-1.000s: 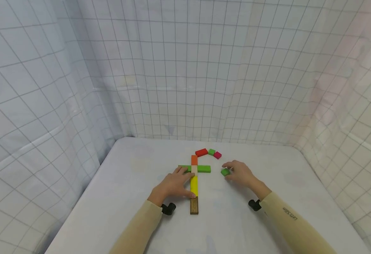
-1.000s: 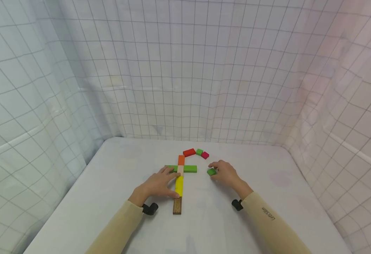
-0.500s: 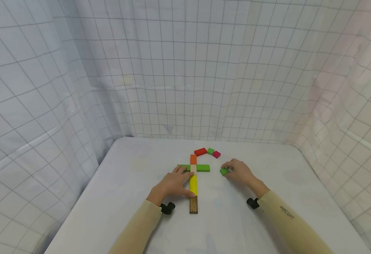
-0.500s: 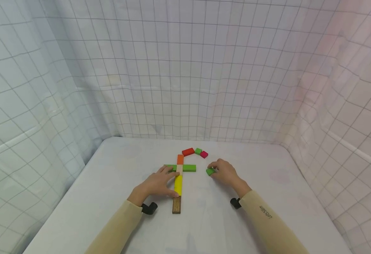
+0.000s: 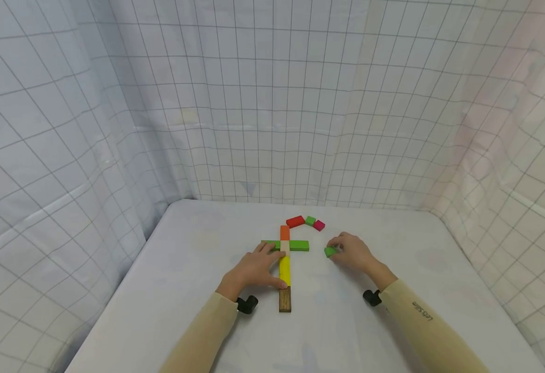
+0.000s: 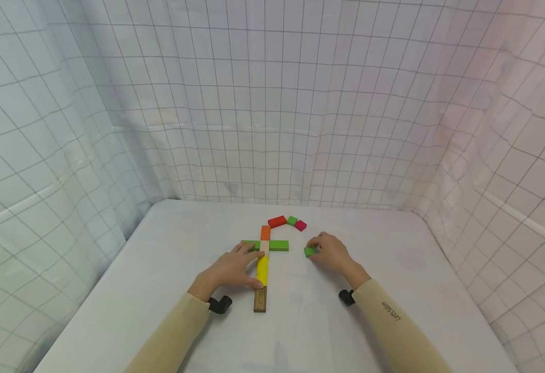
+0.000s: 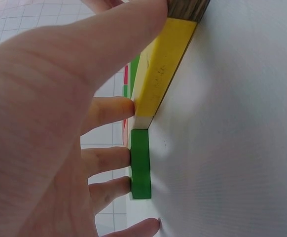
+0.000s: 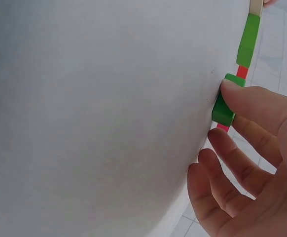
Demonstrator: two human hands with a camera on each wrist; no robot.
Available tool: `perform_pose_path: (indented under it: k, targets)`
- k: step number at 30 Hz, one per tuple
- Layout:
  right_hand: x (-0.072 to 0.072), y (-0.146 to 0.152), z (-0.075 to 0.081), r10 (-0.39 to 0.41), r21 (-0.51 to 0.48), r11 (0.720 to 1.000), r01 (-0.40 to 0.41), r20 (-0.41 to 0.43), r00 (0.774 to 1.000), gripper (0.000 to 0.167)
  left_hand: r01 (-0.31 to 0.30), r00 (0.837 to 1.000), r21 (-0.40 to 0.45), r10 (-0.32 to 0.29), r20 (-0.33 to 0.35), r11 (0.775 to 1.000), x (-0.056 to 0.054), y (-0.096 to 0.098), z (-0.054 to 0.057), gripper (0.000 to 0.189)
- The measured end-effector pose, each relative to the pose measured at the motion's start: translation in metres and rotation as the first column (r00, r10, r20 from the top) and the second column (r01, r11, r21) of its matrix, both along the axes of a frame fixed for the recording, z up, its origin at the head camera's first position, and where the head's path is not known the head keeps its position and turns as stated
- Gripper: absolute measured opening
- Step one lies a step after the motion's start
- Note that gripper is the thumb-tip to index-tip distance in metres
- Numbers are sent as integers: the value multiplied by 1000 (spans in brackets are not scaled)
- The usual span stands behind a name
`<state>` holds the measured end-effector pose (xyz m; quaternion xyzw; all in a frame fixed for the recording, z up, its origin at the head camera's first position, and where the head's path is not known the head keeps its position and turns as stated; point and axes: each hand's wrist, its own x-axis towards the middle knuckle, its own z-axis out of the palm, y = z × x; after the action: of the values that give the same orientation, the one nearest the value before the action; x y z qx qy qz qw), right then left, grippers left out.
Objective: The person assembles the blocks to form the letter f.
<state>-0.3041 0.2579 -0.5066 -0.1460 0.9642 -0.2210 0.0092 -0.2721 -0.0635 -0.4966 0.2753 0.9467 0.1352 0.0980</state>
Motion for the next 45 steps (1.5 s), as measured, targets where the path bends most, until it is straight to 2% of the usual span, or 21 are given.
perform_pose_path:
  k: [9,20,29,40,45]
  targets:
    - [-1,1,3,-20,-43,999,20,-5,1000,27,-4,1000,5,4,4,1000,0,0,3,92]
    - [1,1,-1,-42,-47,998,44,40,998,29,-3,1000,2,3,2,1000,5,0,2,92]
    - [-1,2,7,-71,-73,995,75,47,996,31,-4,1000,4,4,-1,1000,4,1,3,92]
    - [-7,-1,15,-86,-102,991,82,-38,996,28,-8,1000,11,8,-1,1000,4,-1,4,92]
    - [-8,-1,16,-115,-100,989,111,-32,993,29,-2,1000,14,2,7,1000,4,-1,4,92]
